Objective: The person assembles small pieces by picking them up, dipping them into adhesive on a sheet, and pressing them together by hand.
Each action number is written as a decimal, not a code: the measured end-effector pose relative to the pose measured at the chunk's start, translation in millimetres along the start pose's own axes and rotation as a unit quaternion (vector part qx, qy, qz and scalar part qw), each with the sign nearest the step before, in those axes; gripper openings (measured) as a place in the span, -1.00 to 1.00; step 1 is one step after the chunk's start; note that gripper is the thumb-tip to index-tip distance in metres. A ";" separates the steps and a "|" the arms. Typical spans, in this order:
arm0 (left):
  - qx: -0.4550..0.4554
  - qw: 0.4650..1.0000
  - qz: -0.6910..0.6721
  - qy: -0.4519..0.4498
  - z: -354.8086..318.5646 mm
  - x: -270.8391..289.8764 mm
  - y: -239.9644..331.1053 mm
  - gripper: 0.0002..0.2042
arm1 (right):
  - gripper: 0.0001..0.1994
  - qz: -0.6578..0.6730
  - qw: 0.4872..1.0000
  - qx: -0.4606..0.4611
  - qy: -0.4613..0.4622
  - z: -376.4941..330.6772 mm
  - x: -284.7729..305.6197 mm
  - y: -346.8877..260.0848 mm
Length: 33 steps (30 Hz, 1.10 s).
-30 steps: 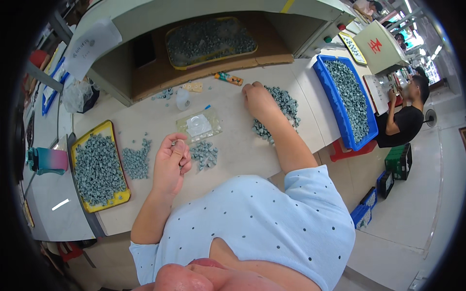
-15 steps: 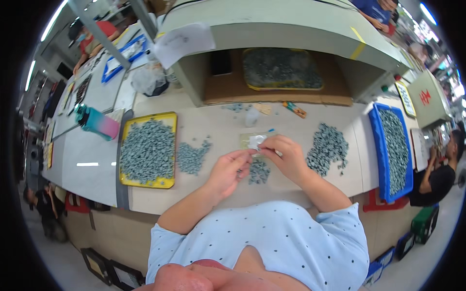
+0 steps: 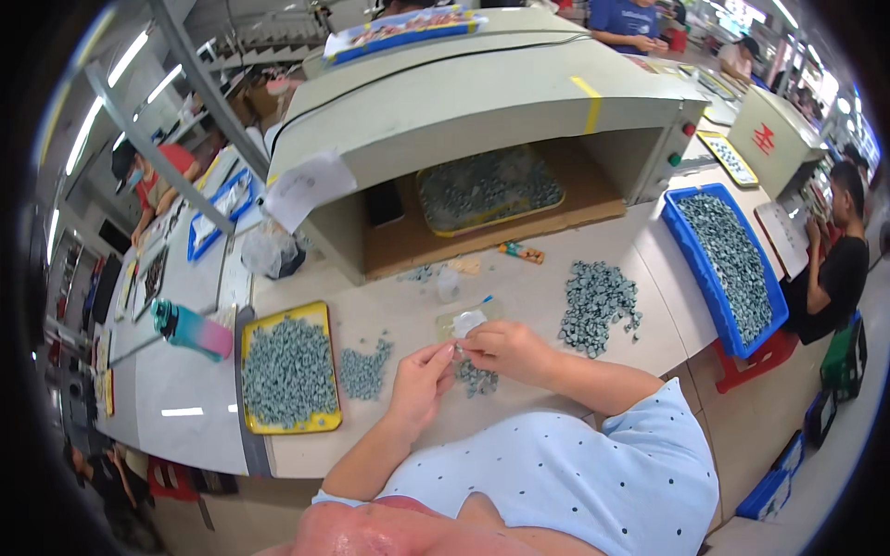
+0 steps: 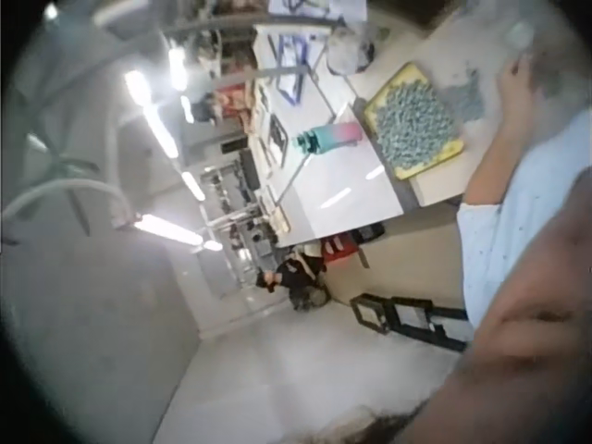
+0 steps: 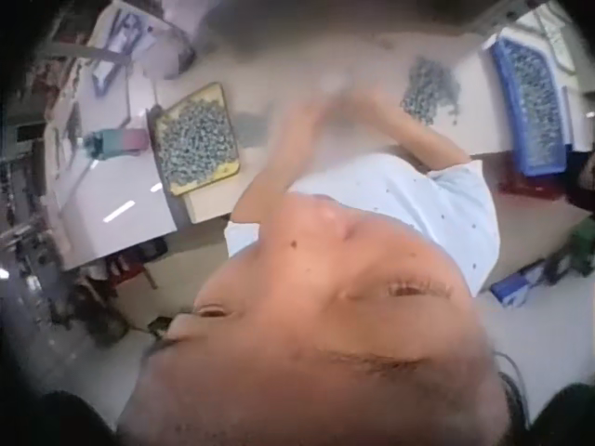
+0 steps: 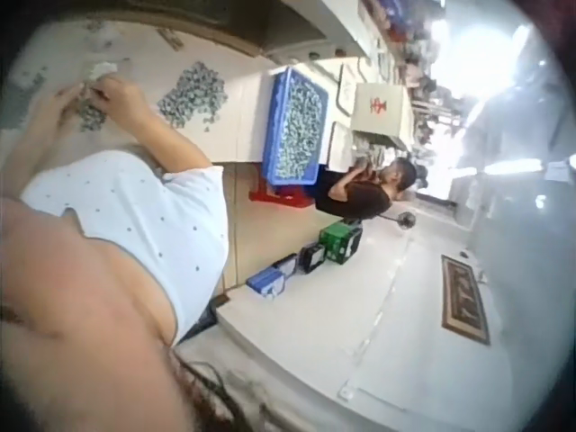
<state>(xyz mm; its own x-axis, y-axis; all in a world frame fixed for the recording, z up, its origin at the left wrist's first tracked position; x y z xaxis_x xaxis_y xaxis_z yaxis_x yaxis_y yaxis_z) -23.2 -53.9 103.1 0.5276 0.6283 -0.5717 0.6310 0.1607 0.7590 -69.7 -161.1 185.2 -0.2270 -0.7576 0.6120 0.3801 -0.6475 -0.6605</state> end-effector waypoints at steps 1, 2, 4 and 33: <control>-0.001 1.000 0.008 -0.010 -0.9 -8.3 -0.9 -0.80 | -0.80 0.002 1.000 0.008 0.007 -3.9 6.4 -3.3; -0.001 1.000 -0.007 0.003 -1.7 -11.8 -2.3 -0.79 | -0.81 0.003 1.000 0.015 0.014 -6.7 12.9 -5.1; 0.003 1.000 -0.021 0.013 -1.8 -16.2 -9.8 -0.79 | -0.82 -0.019 0.999 0.016 0.021 -14.0 20.4 1.8; -0.002 0.995 -0.070 0.070 73.9 91.3 -61.6 -0.81 | -0.67 -0.256 0.956 0.105 -0.095 -12.8 -63.7 113.5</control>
Point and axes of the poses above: each hand's wrist, its own z-axis towards the middle knuckle, its own x-axis out of the back of the hand, y = z × x, the point moved 9 cm from there along z, towards the middle knuckle, and after that the axes turned 6 degrees about -y, right-handed, at the moved point
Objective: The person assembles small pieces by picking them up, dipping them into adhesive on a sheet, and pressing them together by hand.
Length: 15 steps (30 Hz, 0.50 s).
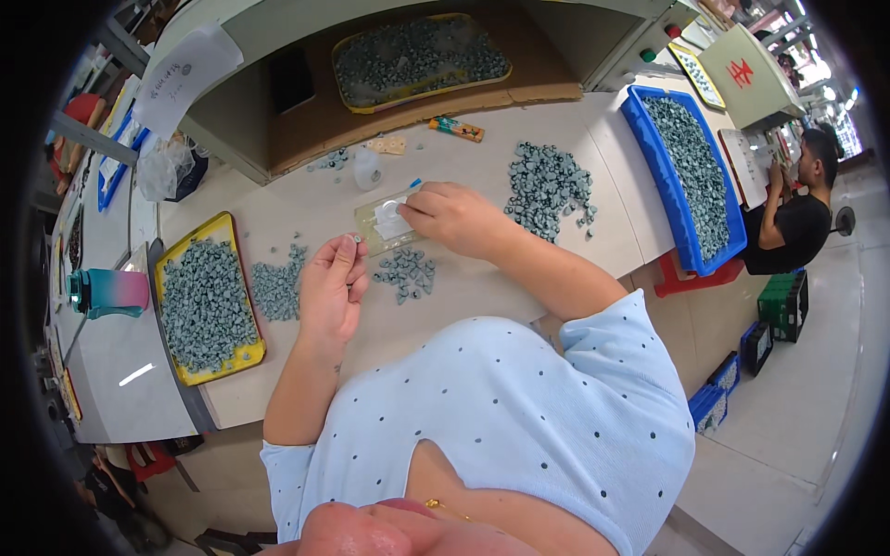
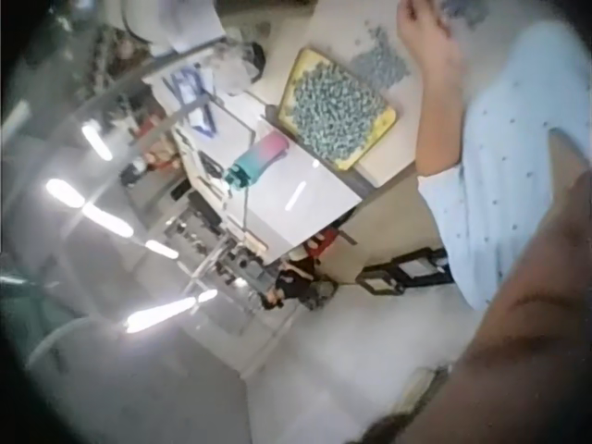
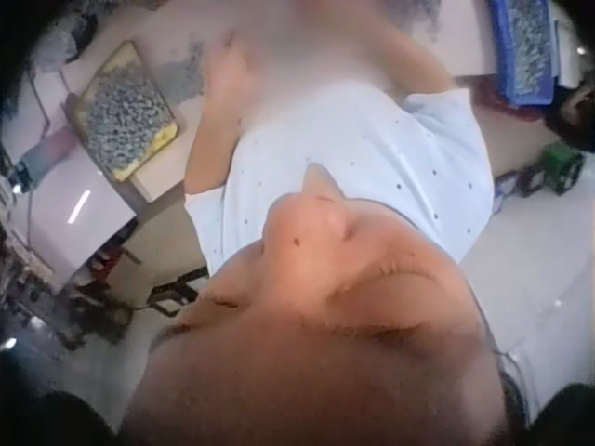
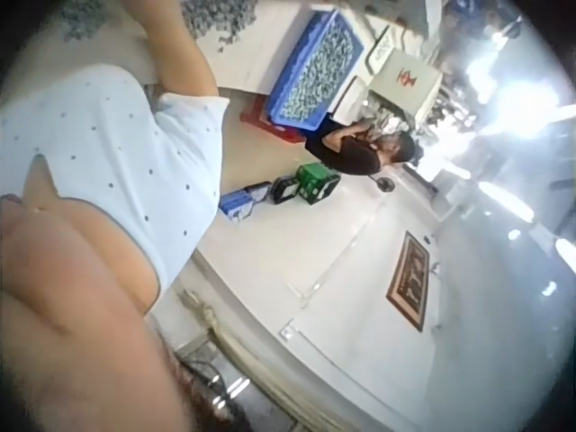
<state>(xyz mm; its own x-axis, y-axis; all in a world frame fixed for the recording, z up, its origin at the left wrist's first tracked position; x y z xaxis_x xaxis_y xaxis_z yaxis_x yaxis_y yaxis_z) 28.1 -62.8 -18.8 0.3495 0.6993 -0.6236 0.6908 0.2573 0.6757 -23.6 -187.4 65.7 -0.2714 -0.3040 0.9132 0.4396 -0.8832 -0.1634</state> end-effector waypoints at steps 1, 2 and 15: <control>0.001 1.000 -0.001 0.000 0.6 0.7 -1.0 -0.81 | -0.66 -0.005 1.000 0.003 -0.005 0.7 -1.2 -0.5; -0.005 1.000 0.005 -0.004 1.1 0.9 -1.0 -0.81 | -0.66 -0.005 1.000 0.003 -0.006 0.9 -1.9 -0.5; 0.065 0.996 -0.012 -0.055 -1.4 -15.3 -12.4 -0.73 | -0.81 0.257 0.949 -0.107 0.150 3.3 7.5 0.0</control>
Point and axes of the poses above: each hand's wrist, its own z-axis towards the middle knuckle, its own x-axis out of the back of the hand, y = z × x, the point moved 9 cm from there along z, towards the middle knuckle, and after that the axes turned 6 degrees about -y, right-handed, at the moved point
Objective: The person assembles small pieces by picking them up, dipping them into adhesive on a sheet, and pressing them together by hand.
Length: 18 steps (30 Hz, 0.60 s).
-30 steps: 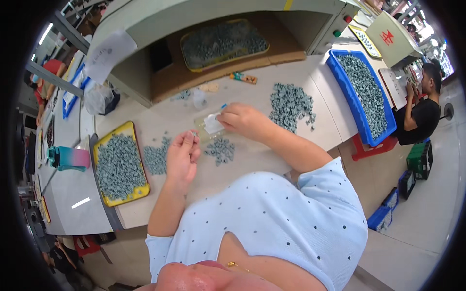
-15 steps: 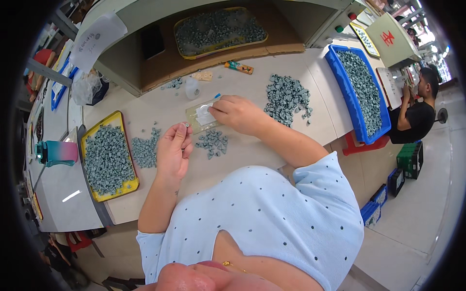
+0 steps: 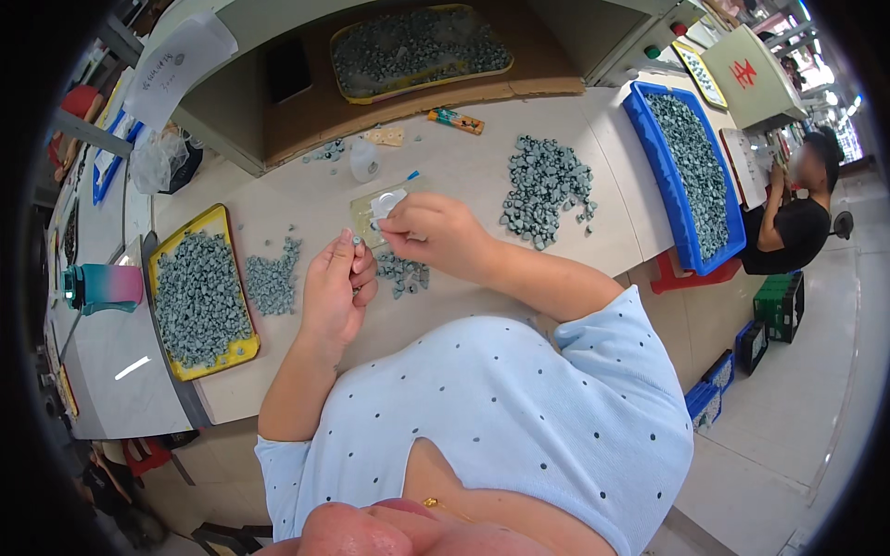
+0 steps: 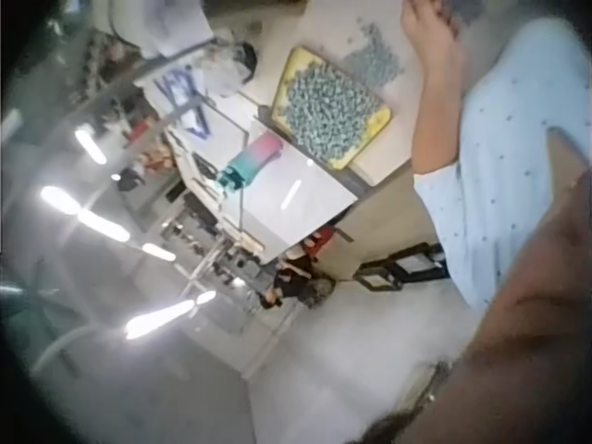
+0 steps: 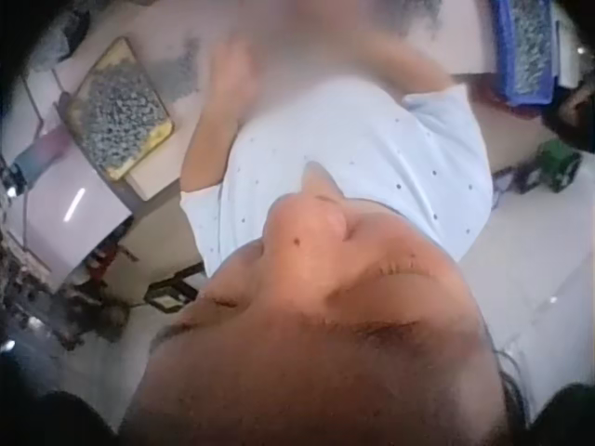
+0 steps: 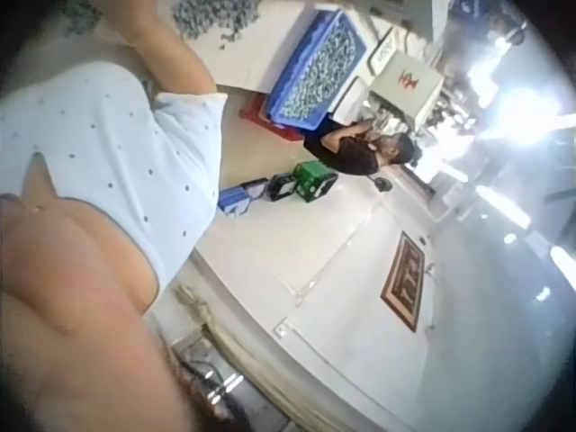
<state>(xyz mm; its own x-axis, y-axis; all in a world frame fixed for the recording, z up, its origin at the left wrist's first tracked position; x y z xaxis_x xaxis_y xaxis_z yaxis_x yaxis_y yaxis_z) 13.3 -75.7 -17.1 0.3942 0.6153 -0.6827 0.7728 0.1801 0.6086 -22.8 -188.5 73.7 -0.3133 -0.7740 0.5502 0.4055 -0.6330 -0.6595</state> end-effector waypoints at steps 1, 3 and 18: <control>0.002 1.000 0.000 0.000 0.1 -1.6 -0.4 -0.73 | -0.81 -0.023 0.999 0.048 0.010 -1.3 -0.4 -8.5; 0.005 1.000 0.017 0.015 0.0 -1.1 -0.5 -0.74 | -0.82 -0.033 0.998 0.061 0.003 -0.8 -2.6 -12.7; -0.090 0.991 0.091 0.033 -0.6 0.3 6.0 -0.76 | -0.82 -0.017 0.993 0.120 0.004 -7.7 -21.2 -17.9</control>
Point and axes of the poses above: each hand's wrist, its own z-axis towards the middle knuckle, its own x-axis out of the back of the hand, y = z × x, the point moved 9 cm from there along z, towards the middle knuckle, and after that the axes turned 6 degrees about -y, right-handed, at the moved point
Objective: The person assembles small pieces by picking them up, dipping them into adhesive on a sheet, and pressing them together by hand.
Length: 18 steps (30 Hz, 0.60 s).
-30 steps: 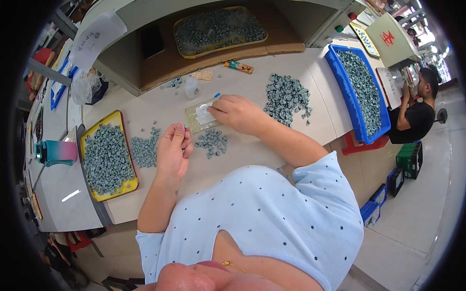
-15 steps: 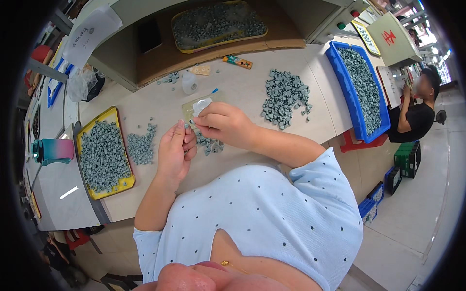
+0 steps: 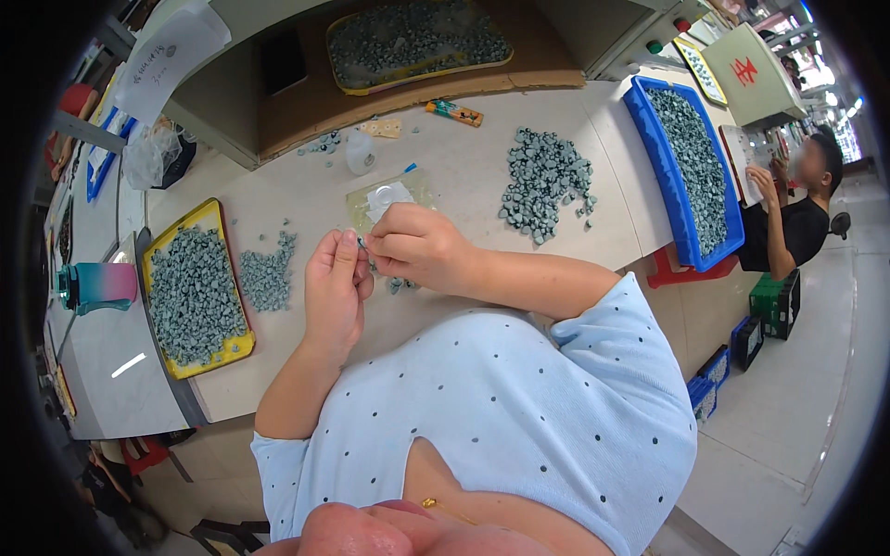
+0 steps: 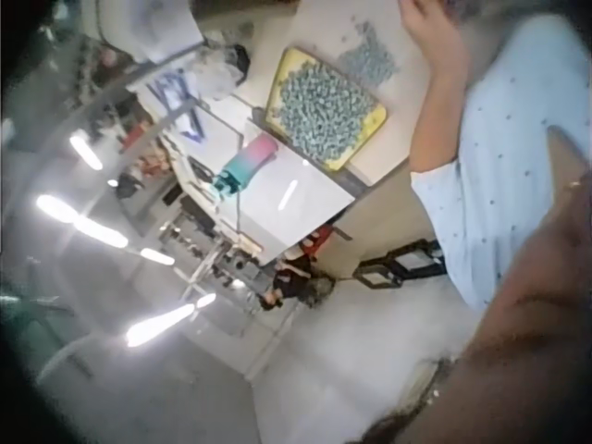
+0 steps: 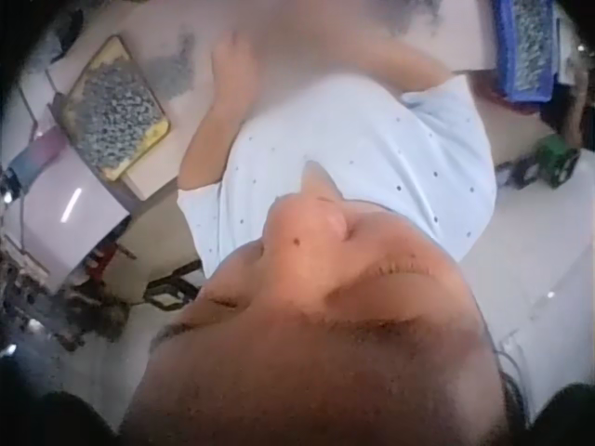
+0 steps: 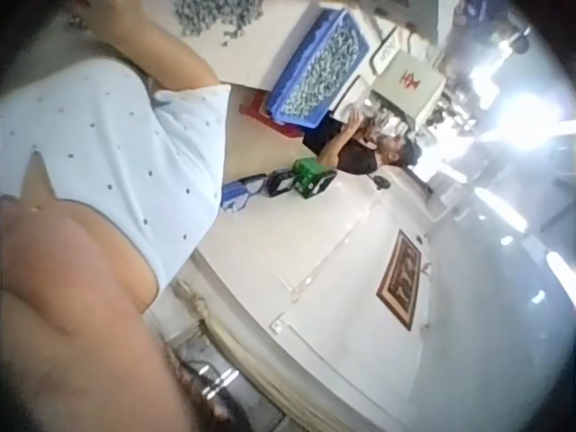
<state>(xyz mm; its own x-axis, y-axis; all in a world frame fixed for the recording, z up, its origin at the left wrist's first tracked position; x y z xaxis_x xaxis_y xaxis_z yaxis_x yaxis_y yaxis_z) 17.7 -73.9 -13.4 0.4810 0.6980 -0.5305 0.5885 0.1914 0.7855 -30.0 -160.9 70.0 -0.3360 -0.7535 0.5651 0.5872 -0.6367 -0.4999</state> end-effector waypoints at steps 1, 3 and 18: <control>0.001 1.000 0.000 -0.001 0.0 -0.2 -0.3 -0.76 | -0.82 -0.001 1.000 -0.005 0.010 -1.4 1.2 1.1; -0.007 0.999 0.039 0.001 1.2 -0.7 1.5 -0.76 | -0.83 0.031 0.998 -0.045 -0.010 -2.2 2.1 8.0; 0.119 0.988 0.076 -0.054 6.6 -4.8 -25.1 -0.83 | -0.80 -0.364 0.849 -0.376 -0.073 -73.4 147.9 166.2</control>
<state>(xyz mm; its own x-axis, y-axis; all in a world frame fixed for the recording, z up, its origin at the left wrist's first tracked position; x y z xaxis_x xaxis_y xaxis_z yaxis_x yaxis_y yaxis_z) 5.0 -86.6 -32.7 0.6354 0.6254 -0.4530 0.6340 -0.0875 0.7684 -36.2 -390.2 22.3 -0.2818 -0.1212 0.9518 -0.3915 -0.8911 -0.2294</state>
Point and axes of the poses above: each hand's wrist, its own z-axis towards the middle knuckle, its own x-axis out of the back of the hand, y = z × x, the point moved 9 cm from there along z, towards the middle knuckle, and after that the axes turned 6 degrees about -y, right-handed, at the moved point
